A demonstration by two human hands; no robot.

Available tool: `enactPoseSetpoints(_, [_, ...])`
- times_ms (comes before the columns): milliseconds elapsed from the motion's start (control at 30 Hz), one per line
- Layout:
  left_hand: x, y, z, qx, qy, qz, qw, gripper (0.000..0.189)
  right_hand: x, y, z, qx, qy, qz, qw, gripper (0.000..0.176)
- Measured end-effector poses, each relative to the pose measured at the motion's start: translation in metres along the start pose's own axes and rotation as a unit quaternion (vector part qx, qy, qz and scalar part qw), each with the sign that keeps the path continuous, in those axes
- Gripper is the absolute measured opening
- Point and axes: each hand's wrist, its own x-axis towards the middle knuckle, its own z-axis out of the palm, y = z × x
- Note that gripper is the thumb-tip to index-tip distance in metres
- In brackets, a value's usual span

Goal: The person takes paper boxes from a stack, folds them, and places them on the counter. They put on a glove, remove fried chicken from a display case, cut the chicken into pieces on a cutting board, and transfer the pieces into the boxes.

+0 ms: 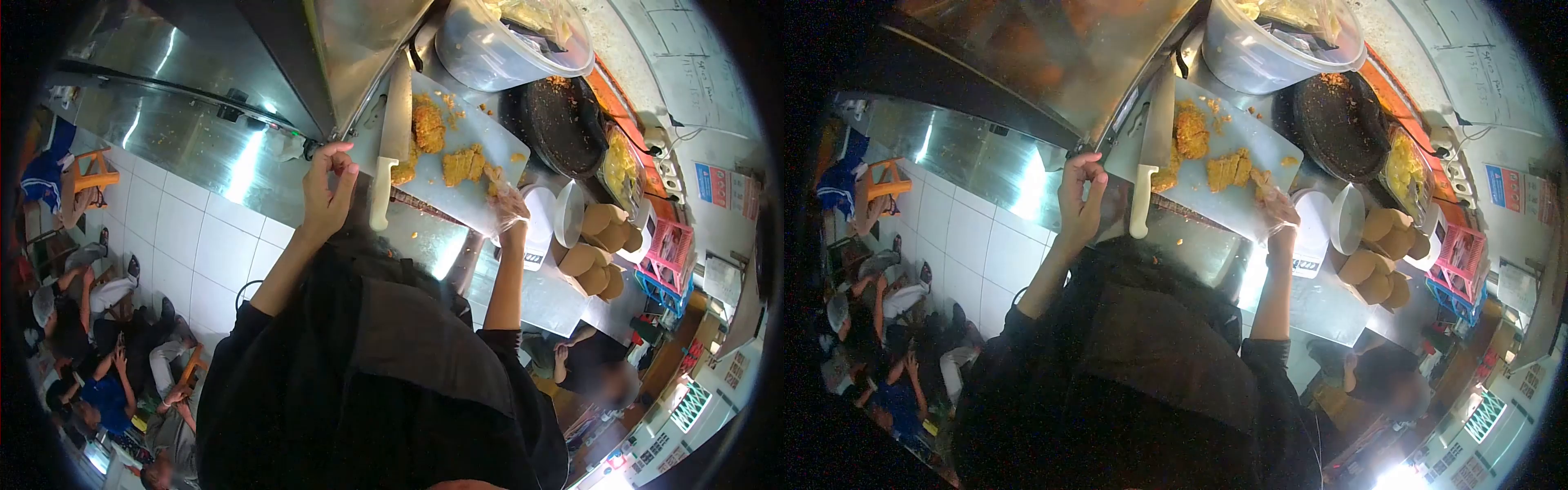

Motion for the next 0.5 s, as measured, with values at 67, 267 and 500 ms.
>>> enactPoseSetpoints(67, [0.0,0.0,0.001,-0.004,0.003,0.002,1.0,0.026,0.003,0.0,-0.004,0.121,-0.056,0.029,0.991,0.037])
enactPoseSetpoints(267, [-0.001,-0.003,0.0,-0.01,0.004,-0.002,1.0,0.026,0.013,-0.014,-0.002,-0.423,-0.088,-0.137,0.891,0.037])
enactPoseSetpoints(500, [-0.005,-0.004,-0.005,-0.015,-0.016,-0.035,0.999,0.027,0.023,0.016,-0.013,-0.171,-0.081,-0.081,0.979,0.045])
